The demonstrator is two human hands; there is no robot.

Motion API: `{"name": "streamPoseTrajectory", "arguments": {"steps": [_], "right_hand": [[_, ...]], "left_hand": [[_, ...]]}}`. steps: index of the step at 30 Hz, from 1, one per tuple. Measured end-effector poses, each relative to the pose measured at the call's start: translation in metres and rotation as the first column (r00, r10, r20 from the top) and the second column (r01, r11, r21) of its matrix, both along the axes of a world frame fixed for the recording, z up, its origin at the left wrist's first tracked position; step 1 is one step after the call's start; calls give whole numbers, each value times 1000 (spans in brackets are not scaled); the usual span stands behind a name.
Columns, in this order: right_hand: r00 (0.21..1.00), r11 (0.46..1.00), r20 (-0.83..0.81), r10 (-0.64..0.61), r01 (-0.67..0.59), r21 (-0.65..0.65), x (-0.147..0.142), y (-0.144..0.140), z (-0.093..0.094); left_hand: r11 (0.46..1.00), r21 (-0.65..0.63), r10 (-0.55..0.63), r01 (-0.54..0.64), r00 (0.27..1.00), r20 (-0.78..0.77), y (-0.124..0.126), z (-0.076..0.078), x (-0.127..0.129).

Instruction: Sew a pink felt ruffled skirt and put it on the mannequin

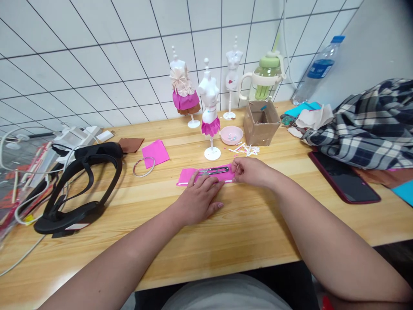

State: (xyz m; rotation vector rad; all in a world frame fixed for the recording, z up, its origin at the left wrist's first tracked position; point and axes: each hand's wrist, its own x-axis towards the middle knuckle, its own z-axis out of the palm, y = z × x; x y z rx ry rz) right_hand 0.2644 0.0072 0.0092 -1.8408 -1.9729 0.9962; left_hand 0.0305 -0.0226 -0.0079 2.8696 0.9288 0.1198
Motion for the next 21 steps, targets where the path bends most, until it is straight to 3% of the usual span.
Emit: {"name": "streamPoseTrajectory", "arguments": {"steps": [4, 13, 21], "right_hand": [[998, 999, 52, -45, 44, 27, 5, 4, -2], [987, 996, 158, 2, -16, 87, 4, 4, -7], [935, 995, 354, 29, -61, 80, 6, 4, 3]], "left_hand": [[1000, 8, 5, -5, 1000, -13, -1, 0, 0], [999, 48, 1, 1, 999, -54, -3, -1, 1], [999, 54, 6, -4, 999, -51, -3, 1, 1]]}}
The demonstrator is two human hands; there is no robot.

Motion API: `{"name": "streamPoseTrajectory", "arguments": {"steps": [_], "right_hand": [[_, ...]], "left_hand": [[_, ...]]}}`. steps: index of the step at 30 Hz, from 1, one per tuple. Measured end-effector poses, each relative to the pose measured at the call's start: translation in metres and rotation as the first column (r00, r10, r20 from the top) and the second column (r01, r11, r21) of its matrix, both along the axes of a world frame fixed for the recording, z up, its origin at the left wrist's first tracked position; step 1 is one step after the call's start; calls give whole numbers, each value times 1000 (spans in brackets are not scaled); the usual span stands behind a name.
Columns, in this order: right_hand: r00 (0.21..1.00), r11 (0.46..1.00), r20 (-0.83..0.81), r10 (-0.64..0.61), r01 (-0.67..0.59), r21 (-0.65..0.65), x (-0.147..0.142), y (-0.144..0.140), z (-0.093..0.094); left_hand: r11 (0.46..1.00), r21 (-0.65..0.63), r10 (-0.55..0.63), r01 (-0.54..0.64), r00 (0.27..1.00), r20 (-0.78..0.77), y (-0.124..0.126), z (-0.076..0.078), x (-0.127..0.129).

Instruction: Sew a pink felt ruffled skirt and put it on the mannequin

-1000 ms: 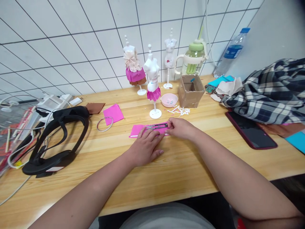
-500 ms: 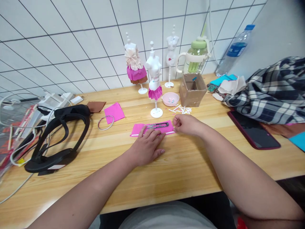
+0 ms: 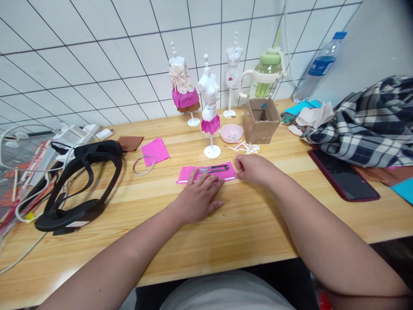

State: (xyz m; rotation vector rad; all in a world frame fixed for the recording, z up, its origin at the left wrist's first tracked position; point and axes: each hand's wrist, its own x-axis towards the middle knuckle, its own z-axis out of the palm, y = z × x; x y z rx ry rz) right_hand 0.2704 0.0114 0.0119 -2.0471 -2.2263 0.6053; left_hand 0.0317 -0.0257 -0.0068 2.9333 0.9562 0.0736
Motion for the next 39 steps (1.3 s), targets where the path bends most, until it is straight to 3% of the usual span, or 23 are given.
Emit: {"name": "streamPoseTrajectory", "arguments": {"steps": [8, 14, 17, 19, 21, 26, 31, 34, 37, 39], "right_hand": [[976, 994, -205, -69, 51, -93, 20, 7, -13], [966, 982, -251, -59, 101, 157, 16, 9, -5], [970, 958, -238, 55, 16, 287, 5, 6, -1], [961, 928, -180, 212, -140, 344, -5, 3, -2], [944, 907, -78, 320, -281, 313, -17, 0, -6], [947, 894, 103, 304, -321, 312, -34, -5, -8], [970, 906, -22, 241, -217, 363, -12, 1, -5], [987, 922, -92, 134, -89, 377, 11, 9, -5], [999, 933, -40, 36, -19, 359, 24, 12, -4], [999, 925, 35, -16, 2, 380, 21, 9, -3]], "left_hand": [[1000, -22, 5, -4, 999, 42, 2, 1, -1], [997, -78, 25, -17, 995, 101, 5, 6, -2], [996, -90, -2, 13, 993, 119, 7, 6, -4], [995, -96, -12, 24, 993, 120, 9, 7, -6], [995, -97, -28, 39, 993, 118, 11, 8, -8], [992, -109, -48, 59, 993, 105, 10, 10, -9], [995, -99, -8, 22, 991, 136, 12, 14, -15], [985, -29, 174, -173, 955, 241, 25, 20, -33], [848, 25, 506, -529, 824, 255, 41, 25, -58], [766, 25, 630, -643, 757, 173, 49, 23, -71]]}}
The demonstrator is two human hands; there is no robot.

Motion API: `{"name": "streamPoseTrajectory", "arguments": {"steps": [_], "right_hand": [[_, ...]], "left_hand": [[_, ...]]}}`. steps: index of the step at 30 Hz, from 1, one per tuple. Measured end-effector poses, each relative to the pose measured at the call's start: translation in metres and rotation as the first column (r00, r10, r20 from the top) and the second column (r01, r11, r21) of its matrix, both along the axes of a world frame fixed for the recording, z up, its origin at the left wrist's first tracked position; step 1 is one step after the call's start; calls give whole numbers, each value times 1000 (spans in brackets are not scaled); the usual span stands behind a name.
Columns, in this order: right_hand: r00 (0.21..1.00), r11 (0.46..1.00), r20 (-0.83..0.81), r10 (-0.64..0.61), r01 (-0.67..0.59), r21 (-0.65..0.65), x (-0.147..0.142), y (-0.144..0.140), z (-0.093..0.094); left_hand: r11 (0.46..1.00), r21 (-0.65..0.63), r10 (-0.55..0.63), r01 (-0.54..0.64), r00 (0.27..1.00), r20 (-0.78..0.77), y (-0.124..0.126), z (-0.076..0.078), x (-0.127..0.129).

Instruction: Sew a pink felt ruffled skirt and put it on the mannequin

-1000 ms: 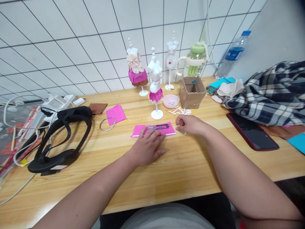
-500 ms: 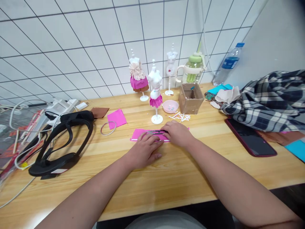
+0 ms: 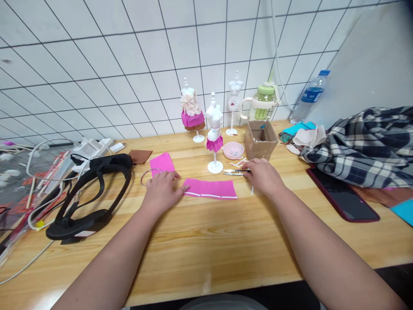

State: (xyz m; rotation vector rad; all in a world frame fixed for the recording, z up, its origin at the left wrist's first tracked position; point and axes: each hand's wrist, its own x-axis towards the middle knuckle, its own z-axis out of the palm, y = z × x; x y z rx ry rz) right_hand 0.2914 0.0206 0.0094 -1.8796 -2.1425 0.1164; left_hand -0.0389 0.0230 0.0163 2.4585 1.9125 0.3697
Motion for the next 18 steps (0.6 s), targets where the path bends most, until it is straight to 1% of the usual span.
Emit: {"name": "streamPoseTrajectory", "arguments": {"steps": [1, 2, 4, 6, 7, 8, 11, 13, 15, 17, 18], "right_hand": [[1000, 1000, 25, -5, 4, 25, -6, -3, 1], [1000, 998, 22, 16, -17, 60, -13, -7, 2], [987, 986, -15, 161, -160, 56, -34, -15, 2], [941, 942, -49, 335, -334, 19, -55, -23, 0], [920, 922, -62, 386, -386, 15, -65, -26, -1], [910, 913, -77, 408, -408, 23, -72, -29, -3], [924, 929, -103, 369, -371, 6, -82, -33, -10], [926, 933, -140, 350, -357, -32, -81, -32, -14], [907, 927, -228, 353, -372, -45, -77, -30, -16], [886, 928, -320, 335, -369, -51, -73, -28, -16], [882, 936, -360, 305, -347, -57, -73, -27, -16]], "left_hand": [[999, -53, 6, -7, 1000, -23, 2, -2, -4], [996, -87, 1, -4, 999, -32, 3, -4, -5], [992, -124, -39, 36, 999, -17, 2, -10, -1], [988, -123, -88, 90, 996, 18, -2, -14, 9], [984, -124, -121, 124, 992, 38, -4, -15, 14], [979, -123, -155, 161, 986, 57, -6, -16, 19], [968, -80, -228, 236, 968, 101, -10, -17, 29], [971, -11, -233, 237, 962, 139, -9, -17, 31], [975, 43, -224, 220, 950, 219, -7, -17, 28], [977, 57, -212, 205, 926, 313, -6, -15, 25], [979, 45, -204, 201, 912, 356, -6, -14, 24]]}}
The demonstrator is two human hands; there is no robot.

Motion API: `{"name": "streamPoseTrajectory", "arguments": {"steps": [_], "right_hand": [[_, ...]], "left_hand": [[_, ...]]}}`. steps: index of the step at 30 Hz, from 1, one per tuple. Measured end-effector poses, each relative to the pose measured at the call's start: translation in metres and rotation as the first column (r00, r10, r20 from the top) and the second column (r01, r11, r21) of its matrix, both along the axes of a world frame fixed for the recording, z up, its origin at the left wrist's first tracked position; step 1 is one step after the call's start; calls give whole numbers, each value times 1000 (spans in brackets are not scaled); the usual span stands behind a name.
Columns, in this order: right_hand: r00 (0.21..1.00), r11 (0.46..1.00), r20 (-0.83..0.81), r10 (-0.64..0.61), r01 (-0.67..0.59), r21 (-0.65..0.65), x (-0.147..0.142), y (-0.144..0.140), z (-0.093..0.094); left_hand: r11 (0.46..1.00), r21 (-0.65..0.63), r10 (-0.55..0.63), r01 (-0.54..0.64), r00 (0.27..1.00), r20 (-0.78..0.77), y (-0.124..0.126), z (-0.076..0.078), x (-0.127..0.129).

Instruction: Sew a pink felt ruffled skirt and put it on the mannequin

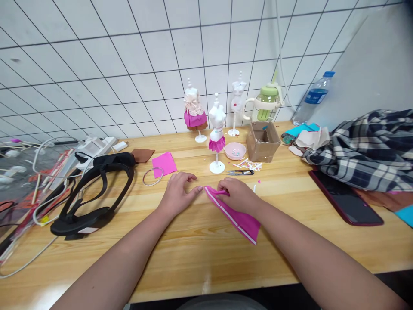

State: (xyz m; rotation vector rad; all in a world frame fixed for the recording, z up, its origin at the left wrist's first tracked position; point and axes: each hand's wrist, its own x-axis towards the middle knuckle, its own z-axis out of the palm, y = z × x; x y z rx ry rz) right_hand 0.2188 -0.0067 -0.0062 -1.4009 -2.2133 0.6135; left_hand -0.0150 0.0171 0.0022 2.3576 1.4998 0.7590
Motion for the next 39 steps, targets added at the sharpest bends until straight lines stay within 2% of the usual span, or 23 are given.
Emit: {"name": "streamPoseTrajectory", "arguments": {"steps": [3, 5, 7, 9, 12, 15, 19, 24, 26, 29, 33, 39], "right_hand": [[981, 992, -149, -121, 114, -56, -3, -1, 5], [936, 982, -298, -187, 170, -83, -8, -5, 10], [875, 974, -427, -227, 203, -100, -13, -9, 15], [817, 968, -519, -252, 224, -117, -17, -12, 18], [747, 963, -608, -268, 222, -151, -20, -13, 20], [714, 961, -642, -277, 207, -184, -20, -12, 18], [691, 958, -663, -287, 213, -193, -21, -10, 16], [627, 966, -736, -256, 147, -211, -23, -13, 15], [582, 966, -778, -235, 48, -256, -21, -13, 16], [528, 937, -810, -256, -72, -343, -16, -12, 18], [486, 927, -824, -292, -69, -369, -8, -7, 22], [481, 927, -820, -311, -36, -372, 1, -4, 28]], "left_hand": [[988, -143, -39, 53, 994, 98, -5, 4, 4], [945, -288, -102, 153, 978, 184, -12, 7, 12], [889, -380, -161, 255, 951, 263, -19, 9, 22], [883, -377, -162, 281, 935, 317, -24, 9, 31], [878, -394, -84, 273, 898, 433, -26, 8, 36], [860, -426, -27, 282, 858, 513, -24, 6, 35], [836, -447, -44, 319, 850, 525, -24, 5, 35], [874, -395, -12, 285, 823, 567, -25, 2, 36], [892, -362, -34, 270, 839, 543, -25, 2, 36], [911, -302, -118, 281, 879, 463, -27, 4, 35], [904, -262, -221, 338, 894, 389, -29, 6, 34], [906, -240, -273, 348, 915, 297, -29, 6, 34]]}}
